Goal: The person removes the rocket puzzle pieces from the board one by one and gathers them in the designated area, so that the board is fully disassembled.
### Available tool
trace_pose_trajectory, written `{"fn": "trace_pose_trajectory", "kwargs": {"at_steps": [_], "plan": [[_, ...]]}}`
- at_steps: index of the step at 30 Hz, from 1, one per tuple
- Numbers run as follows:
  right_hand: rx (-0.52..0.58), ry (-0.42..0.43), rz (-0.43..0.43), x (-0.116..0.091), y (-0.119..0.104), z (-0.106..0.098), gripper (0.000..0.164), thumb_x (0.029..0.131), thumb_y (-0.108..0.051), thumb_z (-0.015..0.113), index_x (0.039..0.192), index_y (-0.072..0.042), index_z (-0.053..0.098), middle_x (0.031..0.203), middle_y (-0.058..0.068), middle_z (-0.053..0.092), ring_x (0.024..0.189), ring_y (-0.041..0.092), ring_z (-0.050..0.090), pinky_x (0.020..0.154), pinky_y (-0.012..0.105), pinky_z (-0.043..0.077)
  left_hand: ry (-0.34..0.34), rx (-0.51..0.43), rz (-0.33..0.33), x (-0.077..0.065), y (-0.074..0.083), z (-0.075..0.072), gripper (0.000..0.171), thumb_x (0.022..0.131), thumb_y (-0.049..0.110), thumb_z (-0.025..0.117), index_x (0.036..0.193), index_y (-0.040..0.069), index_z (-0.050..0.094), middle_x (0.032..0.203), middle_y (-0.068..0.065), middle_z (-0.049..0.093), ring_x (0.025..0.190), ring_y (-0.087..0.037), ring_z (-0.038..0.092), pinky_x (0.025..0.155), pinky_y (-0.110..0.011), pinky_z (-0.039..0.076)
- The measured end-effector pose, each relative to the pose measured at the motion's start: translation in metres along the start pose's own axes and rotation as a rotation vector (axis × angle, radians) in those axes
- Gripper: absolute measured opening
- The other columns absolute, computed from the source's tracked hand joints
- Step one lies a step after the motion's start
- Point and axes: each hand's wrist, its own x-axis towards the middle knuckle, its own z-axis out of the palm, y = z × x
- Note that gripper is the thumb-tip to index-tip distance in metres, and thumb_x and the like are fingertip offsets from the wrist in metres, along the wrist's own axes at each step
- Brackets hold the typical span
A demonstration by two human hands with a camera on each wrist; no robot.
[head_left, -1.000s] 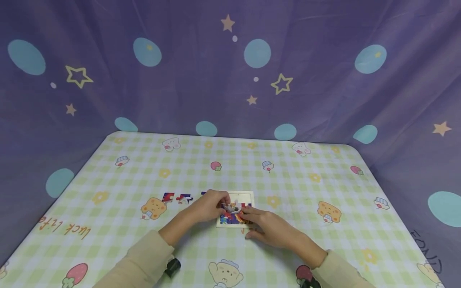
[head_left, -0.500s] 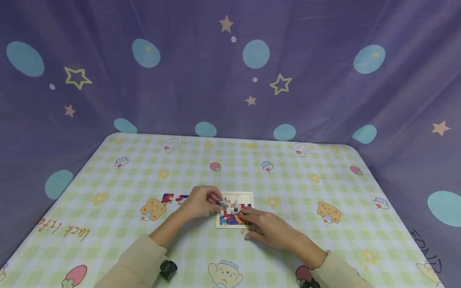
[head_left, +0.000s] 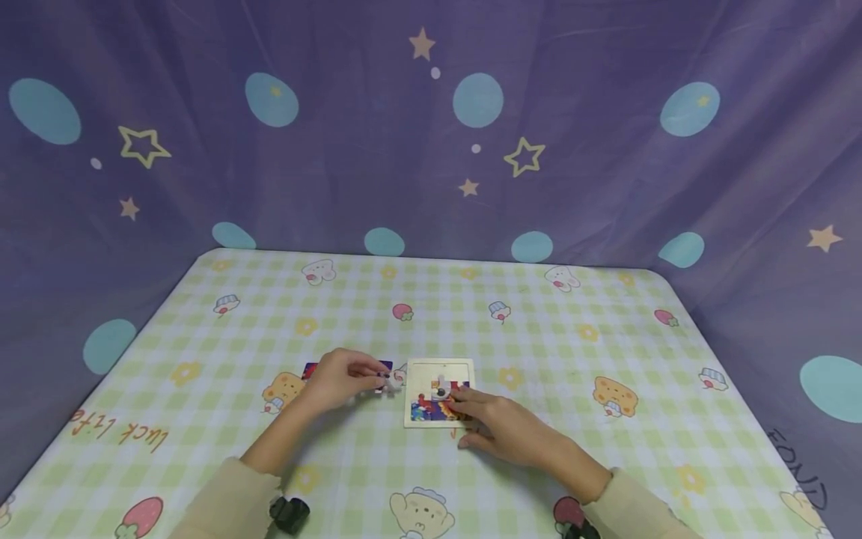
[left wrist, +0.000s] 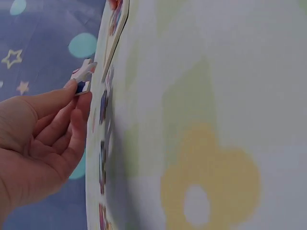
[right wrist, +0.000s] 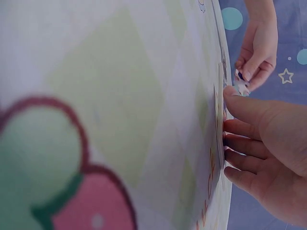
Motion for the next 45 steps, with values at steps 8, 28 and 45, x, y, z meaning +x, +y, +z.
{"fn": "trace_pose_trajectory", "kwargs": {"at_steps": [8, 28, 45], "plan": [[0.002, 0.003, -0.001, 0.000, 0.000, 0.000, 0.056, 0.088, -0.034, 0.067, 0.135, -0.005, 0.054, 0.145, 0.012, 0.050, 0.135, 0.027, 0.048, 0.105, 0.039, 0.046, -0.017, -0.003, -0.088, -0.021, -0.016, -0.020, 0.020, 0.085, 0.017, 0.071, 0.102, 0.006, 0.074, 0.089, -0.008, 0.075, 0.074, -0.009, 0.065, 0.063, -0.021, 0.049], [-0.007, 0.004, 0.001, 0.001, 0.002, -0.002, 0.056, 0.088, -0.035, 0.066, 0.136, -0.008, 0.054, 0.146, 0.012, 0.049, 0.135, 0.026, 0.049, 0.104, 0.039, 0.046, 0.155, 0.189, -0.299, -0.056, -0.050, -0.071, 0.027, 0.075, 0.024, 0.080, 0.092, 0.004, 0.076, 0.079, -0.007, 0.076, 0.070, -0.007, 0.065, 0.066, -0.024, 0.046], [-0.006, -0.004, 0.003, 0.001, -0.001, -0.001, 0.056, 0.088, -0.033, 0.067, 0.135, -0.007, 0.054, 0.143, 0.012, 0.052, 0.134, 0.026, 0.049, 0.105, 0.039, 0.046, 0.136, 0.223, -0.277, -0.055, -0.042, -0.071, 0.020, 0.074, 0.017, 0.079, 0.088, 0.003, 0.076, 0.076, -0.005, 0.073, 0.067, -0.010, 0.059, 0.061, -0.025, 0.046]]}}
